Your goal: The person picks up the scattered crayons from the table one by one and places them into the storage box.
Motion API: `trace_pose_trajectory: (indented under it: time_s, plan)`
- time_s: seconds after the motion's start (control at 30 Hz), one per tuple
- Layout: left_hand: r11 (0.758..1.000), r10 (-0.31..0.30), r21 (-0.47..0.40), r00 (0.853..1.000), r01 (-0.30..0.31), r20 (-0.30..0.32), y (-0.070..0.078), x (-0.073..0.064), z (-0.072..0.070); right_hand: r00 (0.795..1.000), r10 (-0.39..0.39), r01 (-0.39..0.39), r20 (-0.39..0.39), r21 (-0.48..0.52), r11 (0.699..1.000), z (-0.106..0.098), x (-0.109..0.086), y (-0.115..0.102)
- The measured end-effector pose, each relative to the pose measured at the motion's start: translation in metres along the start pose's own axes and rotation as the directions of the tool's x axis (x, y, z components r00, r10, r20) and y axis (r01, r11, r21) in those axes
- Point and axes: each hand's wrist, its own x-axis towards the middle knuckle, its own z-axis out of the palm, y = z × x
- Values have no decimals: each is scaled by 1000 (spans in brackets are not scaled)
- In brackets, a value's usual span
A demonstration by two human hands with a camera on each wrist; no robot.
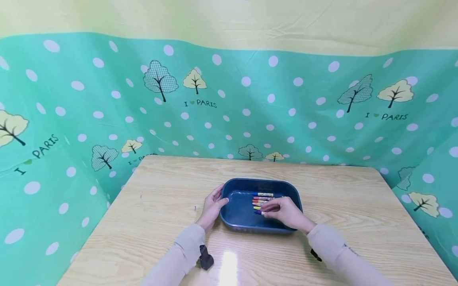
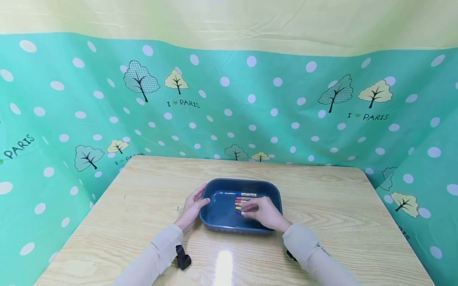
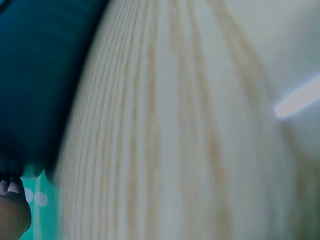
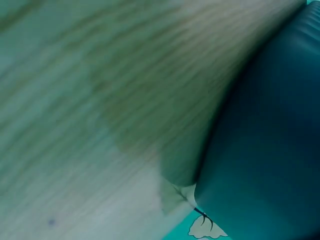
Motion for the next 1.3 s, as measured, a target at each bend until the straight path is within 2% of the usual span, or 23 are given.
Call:
trace_pose_trajectory:
  time_s: [0.37, 0.5, 0.7, 0.97, 1.07, 1.2, 1.23, 1.3]
  plan:
    - [1000, 4, 7, 1000, -4, -4, 1, 2, -1, 1000, 0, 1, -19, 30, 1000, 0, 4, 1]
    - [1000, 15, 20, 1000, -16, 9, 2, 0, 1, 998, 14, -12, -54, 35, 999, -1, 3, 4]
    - [1000, -5, 18, 1000, 5, 4, 1, 3, 0, 994, 38, -29, -102, 90, 996, 0, 2, 3]
    - [998, -43, 44, 996, 40, 80, 3, 7, -5, 990, 49, -32, -132, 126, 991, -3, -3, -1]
    - [998, -28, 51, 993, 23, 116, 5, 8, -8, 988, 55, -32, -143, 157, 987, -6, -3, -2]
    - [998, -3, 59, 990, -5, 142, 14, 11, -18, 976, 55, -16, -210, 186, 983, -22, -4, -4]
    - [997, -7, 73, 991, -3, 137, 19, 11, -23, 973, 28, 24, -230, 223, 974, -28, -1, 12]
    - [988, -5, 152, 993, -12, 114, 32, 11, -33, 953, 49, 11, -300, 198, 980, -42, -4, 9]
